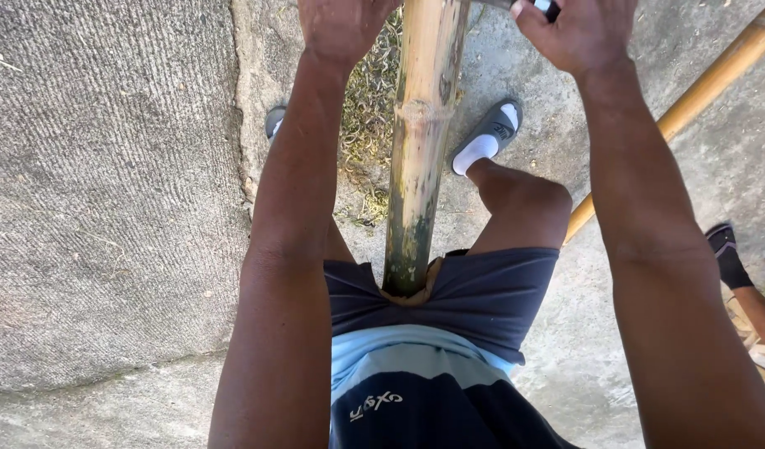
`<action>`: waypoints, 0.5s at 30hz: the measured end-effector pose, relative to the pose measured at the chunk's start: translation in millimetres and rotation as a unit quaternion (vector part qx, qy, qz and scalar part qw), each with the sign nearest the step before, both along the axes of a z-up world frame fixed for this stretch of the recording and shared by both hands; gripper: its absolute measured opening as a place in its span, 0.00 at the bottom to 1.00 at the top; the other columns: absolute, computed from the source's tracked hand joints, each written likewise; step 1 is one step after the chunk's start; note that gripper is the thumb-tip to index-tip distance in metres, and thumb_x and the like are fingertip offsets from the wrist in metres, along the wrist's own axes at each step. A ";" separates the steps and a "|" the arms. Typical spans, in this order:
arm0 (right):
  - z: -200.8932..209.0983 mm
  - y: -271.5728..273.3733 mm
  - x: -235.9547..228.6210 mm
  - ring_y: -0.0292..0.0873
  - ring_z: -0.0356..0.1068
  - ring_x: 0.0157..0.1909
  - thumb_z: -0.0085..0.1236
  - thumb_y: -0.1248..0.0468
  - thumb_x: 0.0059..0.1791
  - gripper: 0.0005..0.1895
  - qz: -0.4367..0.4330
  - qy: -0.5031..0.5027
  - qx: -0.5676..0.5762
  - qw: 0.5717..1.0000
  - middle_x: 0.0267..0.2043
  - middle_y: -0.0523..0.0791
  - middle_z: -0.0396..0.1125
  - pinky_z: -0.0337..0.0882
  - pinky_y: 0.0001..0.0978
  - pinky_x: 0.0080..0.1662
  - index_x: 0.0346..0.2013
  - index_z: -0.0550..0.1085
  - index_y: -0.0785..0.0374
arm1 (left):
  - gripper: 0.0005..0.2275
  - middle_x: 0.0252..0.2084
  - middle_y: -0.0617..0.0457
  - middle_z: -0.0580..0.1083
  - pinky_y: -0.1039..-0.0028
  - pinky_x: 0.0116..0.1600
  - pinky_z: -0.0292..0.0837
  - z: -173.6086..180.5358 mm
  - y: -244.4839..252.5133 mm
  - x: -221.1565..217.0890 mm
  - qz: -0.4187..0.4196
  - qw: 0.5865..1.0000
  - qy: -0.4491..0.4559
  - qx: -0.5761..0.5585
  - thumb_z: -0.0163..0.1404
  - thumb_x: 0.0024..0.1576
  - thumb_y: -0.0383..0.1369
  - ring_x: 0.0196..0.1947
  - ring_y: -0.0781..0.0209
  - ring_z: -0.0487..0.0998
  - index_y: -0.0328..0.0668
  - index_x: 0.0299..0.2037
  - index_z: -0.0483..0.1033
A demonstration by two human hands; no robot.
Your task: Stripping the outer layer of a bamboo pole using a metal scraper tool.
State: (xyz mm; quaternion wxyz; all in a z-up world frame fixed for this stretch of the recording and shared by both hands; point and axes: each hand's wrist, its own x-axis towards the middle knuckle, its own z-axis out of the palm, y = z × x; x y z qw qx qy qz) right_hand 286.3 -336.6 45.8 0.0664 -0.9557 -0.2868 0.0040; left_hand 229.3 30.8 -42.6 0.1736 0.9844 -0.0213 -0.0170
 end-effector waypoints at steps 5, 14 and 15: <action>3.7 -1.5 -49.6 0.43 0.72 0.34 0.58 0.46 0.52 0.13 0.084 -0.119 0.040 0.989 0.27 0.36 0.68 0.67 0.42 0.39 0.35 0.79 0.49 | 0.23 0.35 0.46 0.79 0.48 0.42 0.70 75.1 -12.1 -52.5 0.037 0.993 -0.047 -0.102 0.54 0.60 0.58 0.38 0.48 0.78 0.45 0.44 0.82; 13.2 -3.1 -121.7 0.48 0.68 0.23 0.61 0.40 0.56 0.25 0.006 0.047 0.047 0.998 0.20 0.41 0.65 0.67 0.45 0.34 0.27 0.78 0.56 | 0.24 0.41 0.45 0.71 0.47 0.57 0.54 109.9 -21.1 -126.7 0.014 0.993 -0.101 -0.067 0.61 0.57 0.56 0.47 0.45 0.66 0.39 0.39 0.79; 13.5 -3.2 -124.8 0.47 0.69 0.23 0.61 0.40 0.57 0.25 0.009 0.036 0.051 0.998 0.20 0.41 0.66 0.68 0.43 0.33 0.27 0.78 0.56 | 0.23 0.40 0.45 0.71 0.47 0.57 0.54 111.9 -21.6 -129.0 0.014 0.992 -0.109 -0.066 0.61 0.57 0.56 0.46 0.45 0.66 0.40 0.39 0.79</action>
